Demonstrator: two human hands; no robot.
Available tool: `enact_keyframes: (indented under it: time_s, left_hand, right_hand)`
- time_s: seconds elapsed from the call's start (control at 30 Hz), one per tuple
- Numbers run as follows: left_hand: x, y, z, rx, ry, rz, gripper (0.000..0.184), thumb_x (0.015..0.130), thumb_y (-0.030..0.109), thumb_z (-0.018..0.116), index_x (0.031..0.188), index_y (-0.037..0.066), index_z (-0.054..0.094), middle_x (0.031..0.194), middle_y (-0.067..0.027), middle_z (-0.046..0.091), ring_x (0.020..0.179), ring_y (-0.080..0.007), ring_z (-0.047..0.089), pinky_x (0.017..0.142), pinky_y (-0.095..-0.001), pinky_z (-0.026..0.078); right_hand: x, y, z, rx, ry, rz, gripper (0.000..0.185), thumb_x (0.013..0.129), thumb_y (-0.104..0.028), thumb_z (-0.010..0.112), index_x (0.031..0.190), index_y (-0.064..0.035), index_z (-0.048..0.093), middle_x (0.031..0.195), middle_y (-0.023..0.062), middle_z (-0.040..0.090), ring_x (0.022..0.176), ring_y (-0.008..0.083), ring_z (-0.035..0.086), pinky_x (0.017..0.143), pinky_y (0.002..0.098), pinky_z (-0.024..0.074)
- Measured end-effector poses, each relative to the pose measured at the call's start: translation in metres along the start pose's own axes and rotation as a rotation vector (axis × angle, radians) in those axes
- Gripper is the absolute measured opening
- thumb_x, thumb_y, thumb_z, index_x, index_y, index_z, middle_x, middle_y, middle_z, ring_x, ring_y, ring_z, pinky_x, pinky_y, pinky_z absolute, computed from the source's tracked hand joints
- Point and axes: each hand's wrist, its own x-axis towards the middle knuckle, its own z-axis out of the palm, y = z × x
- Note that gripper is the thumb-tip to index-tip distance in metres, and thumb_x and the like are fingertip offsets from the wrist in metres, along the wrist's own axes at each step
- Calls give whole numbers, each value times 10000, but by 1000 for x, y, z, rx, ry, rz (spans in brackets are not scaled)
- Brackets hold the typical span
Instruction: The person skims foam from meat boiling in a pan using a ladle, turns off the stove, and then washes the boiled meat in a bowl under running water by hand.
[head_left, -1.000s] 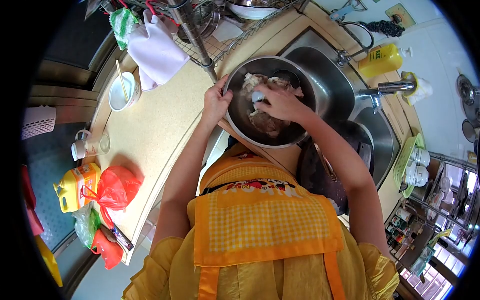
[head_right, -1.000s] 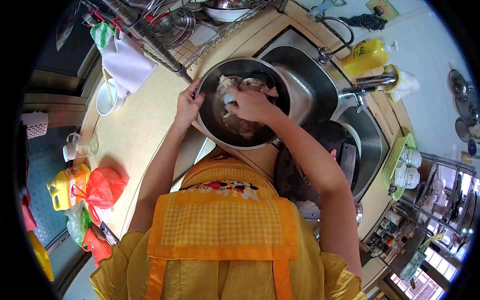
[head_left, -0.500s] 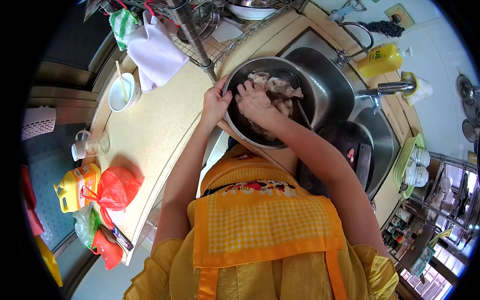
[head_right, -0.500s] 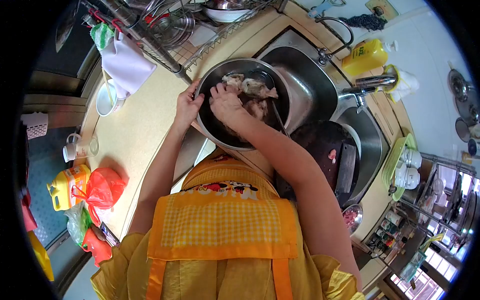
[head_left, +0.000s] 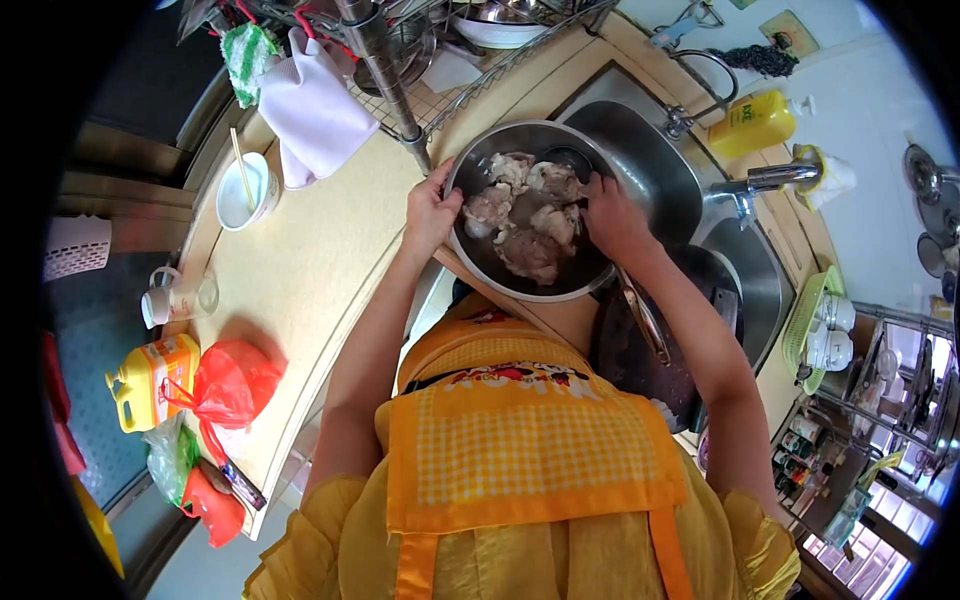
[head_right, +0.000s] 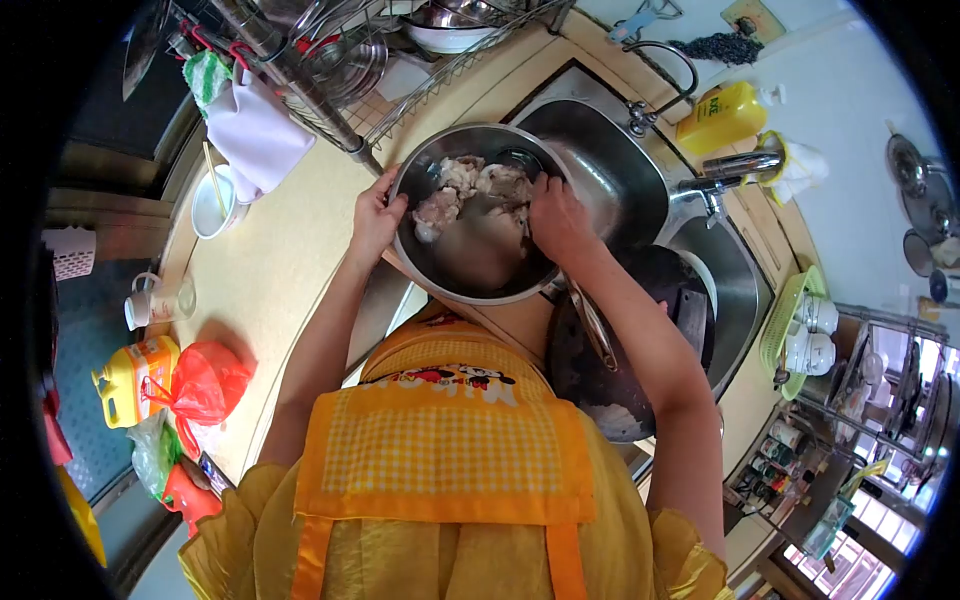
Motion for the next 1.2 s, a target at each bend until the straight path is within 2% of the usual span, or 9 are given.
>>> enact_keyframes:
  time_s: [0.2, 0.3, 0.4, 0.63, 0.77, 0.93, 1.03, 1.1, 1.2]
  left_hand:
    - [2, -10, -1, -9, 0, 47, 421, 793, -29, 498, 1214, -22, 498, 874, -60, 633, 765, -92, 562, 715, -213, 443]
    - [2, -6, 0, 12, 1, 46, 415, 797, -31, 495, 1212, -28, 497, 884, -63, 635, 779, -94, 565, 724, -214, 444]
    - [1, -8, -1, 9, -1, 39, 411, 801, -34, 491, 1212, -25, 497, 891, -62, 636, 788, -94, 567, 728, -215, 445]
    - [-1, 1, 1, -55, -20, 3, 428, 801, -52, 478, 1227, -7, 487, 905, -53, 633, 789, -85, 562, 729, -208, 440]
    - [-1, 1, 1, -40, -11, -34, 432, 801, -59, 472, 1229, -2, 487, 905, -47, 630, 791, -83, 558, 728, -207, 440]
    - [-1, 2, 1, -35, -17, -14, 430, 804, -56, 476, 1233, -20, 477, 919, -45, 626, 801, -85, 557, 734, -206, 439]
    - [0, -3, 2, -71, -2, 2, 431, 805, -58, 481, 1235, -32, 471, 927, -45, 622, 802, -85, 556, 736, -205, 437]
    - [0, -4, 1, -61, 0, 4, 432, 805, -58, 484, 1237, -37, 468, 927, -45, 621, 802, -85, 556, 736, -204, 437]
    - [0, -5, 1, -42, -6, -9, 433, 807, -53, 488, 1239, -39, 466, 921, -46, 621, 800, -84, 556, 734, -203, 437]
  right_hand:
    - [25, 12, 55, 261, 39, 81, 314, 752, -130, 569, 1008, 47, 525, 972, 249, 508, 936, 399, 524, 802, 458, 460]
    - [15, -18, 18, 342, 121, 109, 263, 702, -79, 627, 931, 23, 544, 947, 178, 514, 976, 391, 484, 837, 432, 420]
    - [7, -41, -27, -2, 51, -278, 218, 651, -82, 665, 830, -25, 554, 891, 139, 514, 971, 350, 493, 850, 406, 416]
    - [-5, -56, -6, 259, 159, -644, 430, 652, -72, 652, 1073, -65, 564, 1045, 107, 526, 1012, 292, 476, 895, 373, 390]
    - [-8, -42, -24, 282, 268, -214, 433, 712, -90, 614, 1122, -8, 505, 1065, 190, 539, 1043, 357, 488, 879, 419, 405]
    - [7, -13, 11, 541, -70, 29, 435, 808, -237, 563, 1071, 94, 460, 936, 325, 564, 920, 455, 549, 788, 482, 442]
    - [4, -25, 9, 486, -68, 28, 432, 826, -292, 555, 984, 103, 480, 910, 342, 564, 885, 450, 569, 773, 483, 455]
    - [9, -40, -15, 266, -319, 277, 402, 842, -316, 546, 905, 78, 498, 969, 326, 560, 978, 402, 552, 826, 450, 449]
    - [15, -36, -19, 119, 5, -7, 461, 867, -339, 512, 1001, 101, 489, 1076, 327, 519, 1092, 392, 480, 914, 414, 404]
